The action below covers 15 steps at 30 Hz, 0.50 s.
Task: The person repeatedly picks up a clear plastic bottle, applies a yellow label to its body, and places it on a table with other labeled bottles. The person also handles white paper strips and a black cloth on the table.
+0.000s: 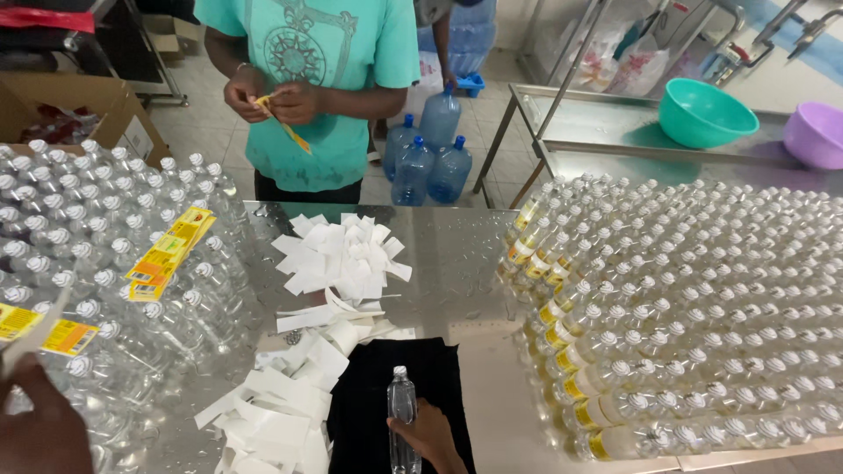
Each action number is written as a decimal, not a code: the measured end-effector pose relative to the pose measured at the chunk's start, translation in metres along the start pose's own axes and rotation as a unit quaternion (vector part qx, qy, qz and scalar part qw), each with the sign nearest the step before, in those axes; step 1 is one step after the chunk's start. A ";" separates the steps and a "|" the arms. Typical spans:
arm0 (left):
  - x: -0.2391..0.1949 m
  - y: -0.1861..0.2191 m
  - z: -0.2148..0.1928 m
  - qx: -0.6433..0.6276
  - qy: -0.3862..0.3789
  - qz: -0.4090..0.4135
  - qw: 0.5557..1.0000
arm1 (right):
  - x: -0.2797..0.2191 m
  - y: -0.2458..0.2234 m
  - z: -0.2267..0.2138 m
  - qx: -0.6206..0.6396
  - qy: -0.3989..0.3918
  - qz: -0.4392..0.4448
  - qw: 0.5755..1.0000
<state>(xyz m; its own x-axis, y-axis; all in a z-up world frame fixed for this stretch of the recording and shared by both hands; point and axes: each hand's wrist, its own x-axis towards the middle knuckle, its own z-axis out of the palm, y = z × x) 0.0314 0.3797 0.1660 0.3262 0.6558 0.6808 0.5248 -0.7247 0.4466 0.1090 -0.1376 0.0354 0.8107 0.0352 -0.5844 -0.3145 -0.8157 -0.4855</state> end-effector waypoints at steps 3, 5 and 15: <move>-0.045 0.113 -0.065 -0.303 -0.113 -0.136 0.936 | -0.003 0.001 0.007 -0.017 -0.015 -0.008 1.000; -0.092 0.147 -0.030 -0.411 -0.116 -0.223 0.876 | 0.023 0.015 0.013 -0.035 0.007 -0.052 0.998; -0.129 0.247 -0.106 -0.509 -0.220 -0.388 0.736 | -0.030 0.002 -0.022 0.115 -0.012 -0.096 0.989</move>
<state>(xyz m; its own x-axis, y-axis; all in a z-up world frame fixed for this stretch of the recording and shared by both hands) 0.0353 0.0934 0.2502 0.5794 0.7985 -0.1631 -0.1003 0.2685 0.9580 0.0952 -0.1529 0.0665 0.8557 0.1929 -0.4802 -0.2616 -0.6394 -0.7230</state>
